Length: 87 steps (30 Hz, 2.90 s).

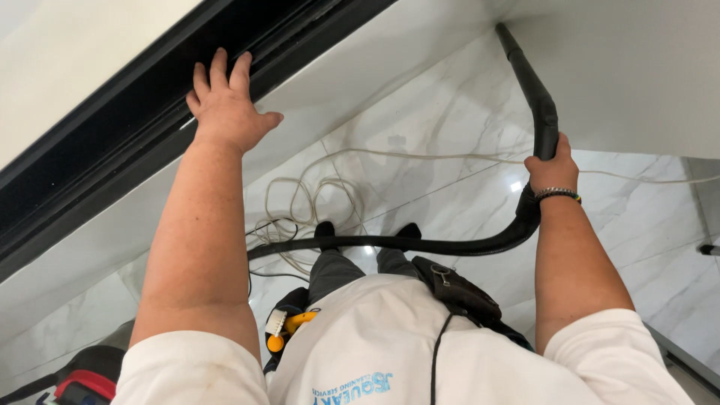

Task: The person assembles two red mop handles by connecting black extension pieces, then attaches a vacuum hose to a wand. The person moves between the mop area and the vacuum, handling the components and preparing them for use.

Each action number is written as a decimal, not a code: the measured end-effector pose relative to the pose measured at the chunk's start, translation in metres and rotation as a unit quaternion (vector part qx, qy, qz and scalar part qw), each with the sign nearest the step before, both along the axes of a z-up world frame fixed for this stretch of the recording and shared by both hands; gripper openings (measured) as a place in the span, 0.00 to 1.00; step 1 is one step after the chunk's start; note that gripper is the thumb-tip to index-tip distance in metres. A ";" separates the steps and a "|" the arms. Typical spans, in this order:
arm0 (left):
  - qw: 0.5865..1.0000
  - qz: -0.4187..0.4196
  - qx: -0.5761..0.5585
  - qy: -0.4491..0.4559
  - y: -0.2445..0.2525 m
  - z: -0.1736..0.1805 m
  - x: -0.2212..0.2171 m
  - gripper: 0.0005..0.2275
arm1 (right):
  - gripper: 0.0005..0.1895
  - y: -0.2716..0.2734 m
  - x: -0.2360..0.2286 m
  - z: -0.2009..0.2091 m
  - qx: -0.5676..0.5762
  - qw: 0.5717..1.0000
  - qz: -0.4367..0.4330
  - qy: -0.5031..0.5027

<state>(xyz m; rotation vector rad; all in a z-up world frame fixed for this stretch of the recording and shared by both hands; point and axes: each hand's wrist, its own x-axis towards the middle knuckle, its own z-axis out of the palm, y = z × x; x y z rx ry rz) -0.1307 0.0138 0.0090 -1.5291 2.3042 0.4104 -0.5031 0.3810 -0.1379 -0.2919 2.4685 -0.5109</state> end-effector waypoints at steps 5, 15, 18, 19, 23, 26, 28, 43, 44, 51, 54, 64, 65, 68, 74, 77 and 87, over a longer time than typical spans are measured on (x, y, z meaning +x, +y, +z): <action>1.000 0.000 -0.009 0.010 -0.004 -0.001 0.000 0.47 | 0.46 0.017 -0.020 -0.028 -0.011 1.000 0.024 0.014; 1.000 0.002 -0.007 0.004 -0.004 -0.004 0.001 0.47 | 0.52 0.035 0.032 -0.011 0.036 0.994 0.095 -0.046; 1.000 -0.001 -0.009 0.006 -0.005 -0.004 0.001 0.47 | 0.50 0.064 0.033 -0.013 0.047 0.995 0.077 -0.036; 1.000 -0.003 -0.008 0.007 -0.005 -0.003 -0.001 0.47 | 0.50 0.075 0.034 -0.007 0.048 0.995 0.075 -0.034; 1.000 0.006 -0.002 -0.011 -0.003 -0.001 -0.002 0.47 | 0.48 0.115 0.040 0.014 0.043 0.997 0.047 -0.045; 1.000 0.004 -0.004 -0.010 -0.004 -0.002 -0.002 0.47 | 0.48 0.148 0.047 0.003 0.057 0.997 0.044 -0.033; 1.000 0.002 -0.008 -0.008 -0.004 -0.001 -0.002 0.47 | 0.48 0.156 0.046 -0.005 0.056 0.997 0.051 -0.014; 1.000 0.006 -0.006 0.002 -0.003 0.003 -0.002 0.46 | 0.46 0.203 0.065 0.027 0.018 0.994 -0.062 -0.093; 1.000 0.007 -0.004 -0.004 -0.004 0.003 -0.003 0.46 | 0.45 0.199 0.063 0.026 0.020 0.995 -0.051 -0.080; 1.000 0.013 0.003 -0.011 -0.003 0.002 -0.003 0.46 | 0.44 0.157 0.034 0.024 0.023 0.992 -0.119 -0.046; 1.000 0.008 -0.002 -0.005 -0.003 0.000 -0.001 0.46 | 0.43 0.201 0.023 -0.006 -0.001 0.993 -0.116 -0.019; 1.000 0.006 0.006 -0.006 -0.002 0.002 -0.002 0.46 | 0.41 0.297 0.084 0.027 0.004 0.962 -0.269 -0.055; 1.000 0.000 0.002 0.000 -0.004 0.002 -0.001 0.46 | 0.40 0.303 0.091 0.026 -0.012 0.957 -0.279 -0.076; 1.000 -0.007 -0.003 0.007 -0.002 0.005 -0.002 0.47 | 0.41 0.315 0.109 0.021 -0.030 0.958 -0.267 -0.102; 1.000 -0.004 -0.002 0.000 -0.006 0.004 -0.004 0.48 | 0.44 0.268 0.139 0.042 0.036 0.980 -0.167 -0.099; 1.000 -0.005 -0.001 -0.002 -0.005 0.007 -0.002 0.48 | 0.45 0.253 0.145 0.036 0.048 0.989 -0.106 -0.095; 1.000 0.000 0.013 0.002 -0.001 0.015 -0.004 0.48 | 0.47 0.142 0.100 -0.028 0.036 0.996 -0.074 -0.020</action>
